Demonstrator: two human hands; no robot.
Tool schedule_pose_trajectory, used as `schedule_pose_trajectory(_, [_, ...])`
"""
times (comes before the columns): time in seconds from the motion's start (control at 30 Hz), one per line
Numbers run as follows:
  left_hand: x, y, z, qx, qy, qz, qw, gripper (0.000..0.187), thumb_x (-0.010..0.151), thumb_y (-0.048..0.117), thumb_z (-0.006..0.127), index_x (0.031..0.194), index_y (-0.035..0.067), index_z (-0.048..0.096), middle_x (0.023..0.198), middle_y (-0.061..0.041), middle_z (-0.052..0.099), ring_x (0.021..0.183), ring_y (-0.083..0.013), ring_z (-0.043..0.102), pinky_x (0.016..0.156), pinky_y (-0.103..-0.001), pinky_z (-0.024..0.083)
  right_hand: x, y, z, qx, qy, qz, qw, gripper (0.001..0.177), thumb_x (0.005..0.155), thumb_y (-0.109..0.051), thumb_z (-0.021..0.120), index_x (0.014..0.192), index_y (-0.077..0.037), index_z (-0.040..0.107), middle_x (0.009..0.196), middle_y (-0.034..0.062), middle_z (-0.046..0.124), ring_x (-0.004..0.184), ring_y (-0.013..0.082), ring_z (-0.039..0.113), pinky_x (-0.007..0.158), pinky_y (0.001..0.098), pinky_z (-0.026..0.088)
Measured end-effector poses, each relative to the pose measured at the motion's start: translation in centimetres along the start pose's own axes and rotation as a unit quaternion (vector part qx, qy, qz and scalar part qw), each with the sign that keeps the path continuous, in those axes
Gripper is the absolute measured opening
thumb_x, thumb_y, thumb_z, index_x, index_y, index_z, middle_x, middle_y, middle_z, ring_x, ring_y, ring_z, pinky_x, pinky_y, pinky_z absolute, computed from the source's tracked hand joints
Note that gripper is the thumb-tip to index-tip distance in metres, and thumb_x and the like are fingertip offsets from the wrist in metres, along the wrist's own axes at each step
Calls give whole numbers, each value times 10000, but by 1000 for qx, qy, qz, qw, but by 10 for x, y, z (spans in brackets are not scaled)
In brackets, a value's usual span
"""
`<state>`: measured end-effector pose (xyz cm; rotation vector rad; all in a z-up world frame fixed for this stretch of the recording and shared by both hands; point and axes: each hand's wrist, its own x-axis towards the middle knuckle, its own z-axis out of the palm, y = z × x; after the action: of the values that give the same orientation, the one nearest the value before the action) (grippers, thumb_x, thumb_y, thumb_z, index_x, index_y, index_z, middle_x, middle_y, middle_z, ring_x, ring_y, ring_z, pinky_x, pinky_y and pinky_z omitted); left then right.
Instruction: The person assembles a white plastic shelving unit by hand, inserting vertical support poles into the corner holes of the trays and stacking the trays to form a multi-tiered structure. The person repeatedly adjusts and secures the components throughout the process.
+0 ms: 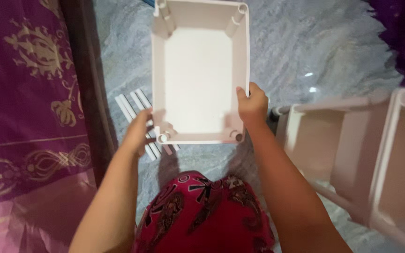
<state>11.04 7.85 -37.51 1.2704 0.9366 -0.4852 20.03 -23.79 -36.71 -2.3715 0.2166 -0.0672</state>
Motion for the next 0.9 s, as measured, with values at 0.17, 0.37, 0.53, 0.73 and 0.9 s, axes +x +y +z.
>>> schedule_pose_trajectory(0.17, [4, -24, 14, -89, -52, 35, 994, 525, 954, 385, 521, 1332, 29, 601, 1271, -148, 704, 1035, -283, 689, 868, -384, 559, 16, 8, 25, 2, 3, 7, 1000, 272, 905, -292, 686, 1026, -55, 739, 890, 215, 721, 832, 415, 699, 735, 481, 533])
schedule_pose_trajectory(0.37, [38, -43, 34, 14, 25, 126, 992, 531, 830, 45, 552, 1360, 45, 560, 1202, -158, 674, 963, -228, 675, 741, -336, 549, 22, 23, 50, 12, -20, 43, 999, 262, 925, -266, 662, 1077, -64, 729, 958, 194, 734, 886, 398, 704, 768, 472, 531])
schedule_pose_trajectory(0.53, [47, -41, 48, 50, 68, 163, 983, 534, 764, -45, 512, 1282, 40, 605, 1326, -173, 491, 956, -231, 638, 696, -338, 565, 20, 27, 59, 42, 3, 43, 998, 303, 934, -187, 640, 1219, -85, 666, 1055, 167, 741, 966, 351, 713, 831, 450, 530])
schedule_pose_trajectory(0.73, [33, -41, 56, 85, 63, 107, 989, 516, 774, -43, 513, 1258, 100, 622, 1330, -165, 412, 747, -254, 610, 540, -370, 521, 17, 42, 49, 33, -19, 31, 999, 320, 955, -167, 640, 1261, -75, 646, 1042, 177, 731, 943, 351, 704, 830, 450, 530])
schedule_pose_trajectory(0.9, [56, -62, 60, 55, 19, 140, 988, 559, 826, -4, 503, 1368, 127, 541, 1054, -182, 623, 701, -211, 603, 438, -324, 498, 24, 51, 54, 2, -17, 9, 1000, 369, 939, -151, 646, 1303, -89, 657, 1053, 180, 731, 933, 351, 699, 819, 458, 530])
